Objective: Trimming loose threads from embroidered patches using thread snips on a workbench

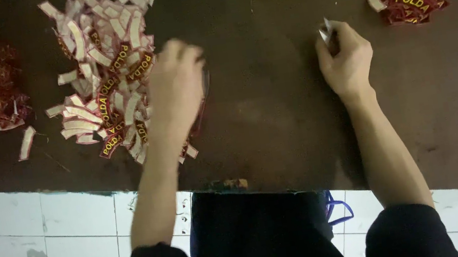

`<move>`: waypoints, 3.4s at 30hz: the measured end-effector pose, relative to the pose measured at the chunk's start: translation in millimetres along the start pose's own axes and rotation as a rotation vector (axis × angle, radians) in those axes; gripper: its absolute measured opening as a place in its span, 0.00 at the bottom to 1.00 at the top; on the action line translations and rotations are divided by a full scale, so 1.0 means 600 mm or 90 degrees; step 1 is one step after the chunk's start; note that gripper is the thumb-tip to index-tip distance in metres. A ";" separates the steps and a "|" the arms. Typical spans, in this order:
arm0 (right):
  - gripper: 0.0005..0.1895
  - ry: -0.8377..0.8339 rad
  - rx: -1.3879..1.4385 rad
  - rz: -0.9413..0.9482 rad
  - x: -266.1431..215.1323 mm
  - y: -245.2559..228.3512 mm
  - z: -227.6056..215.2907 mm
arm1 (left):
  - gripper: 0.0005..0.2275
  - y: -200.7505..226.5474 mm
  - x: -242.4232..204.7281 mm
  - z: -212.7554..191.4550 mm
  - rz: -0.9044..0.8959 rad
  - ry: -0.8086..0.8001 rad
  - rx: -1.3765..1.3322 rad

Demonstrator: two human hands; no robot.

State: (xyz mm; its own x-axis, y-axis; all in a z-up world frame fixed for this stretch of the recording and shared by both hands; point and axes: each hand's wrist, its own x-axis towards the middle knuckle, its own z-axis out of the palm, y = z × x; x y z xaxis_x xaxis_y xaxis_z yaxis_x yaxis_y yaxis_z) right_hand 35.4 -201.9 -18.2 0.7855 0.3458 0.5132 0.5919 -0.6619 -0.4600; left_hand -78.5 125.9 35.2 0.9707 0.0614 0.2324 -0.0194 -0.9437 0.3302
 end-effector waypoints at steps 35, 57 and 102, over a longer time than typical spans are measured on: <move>0.06 -0.047 0.225 0.130 0.016 -0.074 -0.026 | 0.12 0.021 0.054 -0.015 -0.219 0.228 -0.574; 0.01 -0.008 0.315 0.268 0.007 -0.051 0.001 | 0.15 0.140 0.095 0.169 -0.217 0.161 -0.772; 0.16 -0.037 0.439 0.242 0.037 -0.098 -0.037 | 0.05 0.166 0.109 0.114 -0.099 -0.192 -0.749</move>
State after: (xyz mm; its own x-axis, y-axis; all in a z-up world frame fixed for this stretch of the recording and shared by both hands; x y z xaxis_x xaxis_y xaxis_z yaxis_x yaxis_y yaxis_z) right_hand 13.9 -170.2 36.1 0.9534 0.2251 0.2011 0.2446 -0.1858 -0.9517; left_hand -0.8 13.4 20.7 0.9955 -0.0778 -0.0537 0.0495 -0.0546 0.9973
